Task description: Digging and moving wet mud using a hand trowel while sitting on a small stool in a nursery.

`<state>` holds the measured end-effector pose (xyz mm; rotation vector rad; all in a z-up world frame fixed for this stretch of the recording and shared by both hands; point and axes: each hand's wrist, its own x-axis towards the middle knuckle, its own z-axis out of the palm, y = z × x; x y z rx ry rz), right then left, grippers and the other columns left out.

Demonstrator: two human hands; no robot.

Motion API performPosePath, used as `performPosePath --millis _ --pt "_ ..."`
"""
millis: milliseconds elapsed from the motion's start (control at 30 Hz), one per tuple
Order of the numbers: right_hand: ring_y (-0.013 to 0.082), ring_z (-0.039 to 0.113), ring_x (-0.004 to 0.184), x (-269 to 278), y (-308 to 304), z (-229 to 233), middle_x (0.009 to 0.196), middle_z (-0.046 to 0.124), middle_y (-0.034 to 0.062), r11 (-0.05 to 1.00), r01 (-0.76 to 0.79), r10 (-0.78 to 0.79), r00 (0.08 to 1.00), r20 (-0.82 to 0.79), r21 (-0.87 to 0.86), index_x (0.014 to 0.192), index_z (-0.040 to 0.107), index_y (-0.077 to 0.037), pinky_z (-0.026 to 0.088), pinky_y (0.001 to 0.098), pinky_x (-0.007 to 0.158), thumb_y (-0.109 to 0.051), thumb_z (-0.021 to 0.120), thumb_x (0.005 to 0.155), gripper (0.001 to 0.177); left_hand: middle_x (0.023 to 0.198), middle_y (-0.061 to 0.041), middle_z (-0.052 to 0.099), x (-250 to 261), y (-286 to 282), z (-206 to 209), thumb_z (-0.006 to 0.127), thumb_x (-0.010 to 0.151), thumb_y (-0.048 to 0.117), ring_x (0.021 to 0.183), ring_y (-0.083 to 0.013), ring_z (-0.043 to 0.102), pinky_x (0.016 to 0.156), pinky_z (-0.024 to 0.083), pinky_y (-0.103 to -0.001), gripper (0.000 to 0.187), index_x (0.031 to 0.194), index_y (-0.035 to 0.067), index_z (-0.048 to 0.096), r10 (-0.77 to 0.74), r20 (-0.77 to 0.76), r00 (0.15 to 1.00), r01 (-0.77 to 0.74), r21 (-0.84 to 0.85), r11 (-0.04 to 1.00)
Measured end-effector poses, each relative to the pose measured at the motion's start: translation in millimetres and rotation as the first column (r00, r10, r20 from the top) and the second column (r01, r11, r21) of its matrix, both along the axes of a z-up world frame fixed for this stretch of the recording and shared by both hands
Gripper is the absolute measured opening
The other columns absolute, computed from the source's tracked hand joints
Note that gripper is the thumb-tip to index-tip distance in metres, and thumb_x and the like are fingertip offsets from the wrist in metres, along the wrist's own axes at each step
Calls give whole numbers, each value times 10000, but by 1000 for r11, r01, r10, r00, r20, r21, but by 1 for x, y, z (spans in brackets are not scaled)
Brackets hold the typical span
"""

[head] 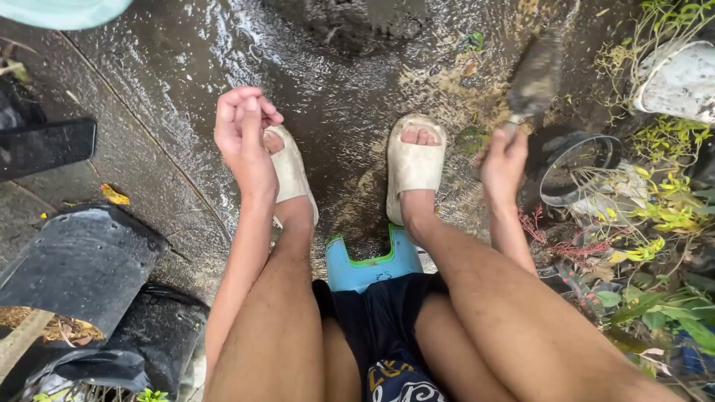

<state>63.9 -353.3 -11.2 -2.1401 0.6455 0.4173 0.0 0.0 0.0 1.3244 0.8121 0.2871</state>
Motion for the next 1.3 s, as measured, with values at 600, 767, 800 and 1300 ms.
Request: performPosePath --millis 600,767,800,1300 --pt "355 679 902 41 26 -24 1034 630 280 935 -308 327 941 93 -173 1312 432 84 522 492 705 -102 535 1070 323 839 -67 592 8 -10 -7 511 1039 187 756 -146 633 747 546 -275 152 1124 84 583 -40 -46 998 40 13 999" --pt "84 504 604 64 74 -10 873 580 26 907 -419 409 900 -147 -45 1231 482 -1 473 208 517 -140 440 1044 237 873 -45 615 9 -9 -2 506 1065 123 750 -127 597 689 524 -236 103 1099 106 602 -54 8 999 54 -33 998" --pt "98 532 589 66 79 -10 861 608 52 834 -552 546 824 -149 -2 1218 496 26 490 197 480 -80 440 1050 207 875 -48 619 8 -9 -3 500 1069 105 744 -126 604 669 518 -221 109 1103 107 603 -45 -2 999 45 -36 998" --pt "148 599 698 113 81 -19 925 626 132 758 -634 649 755 91 -153 1140 507 82 574 202 567 54 439 1014 146 866 -29 615 10 -12 -3 521 1063 137 753 -119 584 724 536 -262 84 1075 117 601 -64 4 998 64 -48 997"
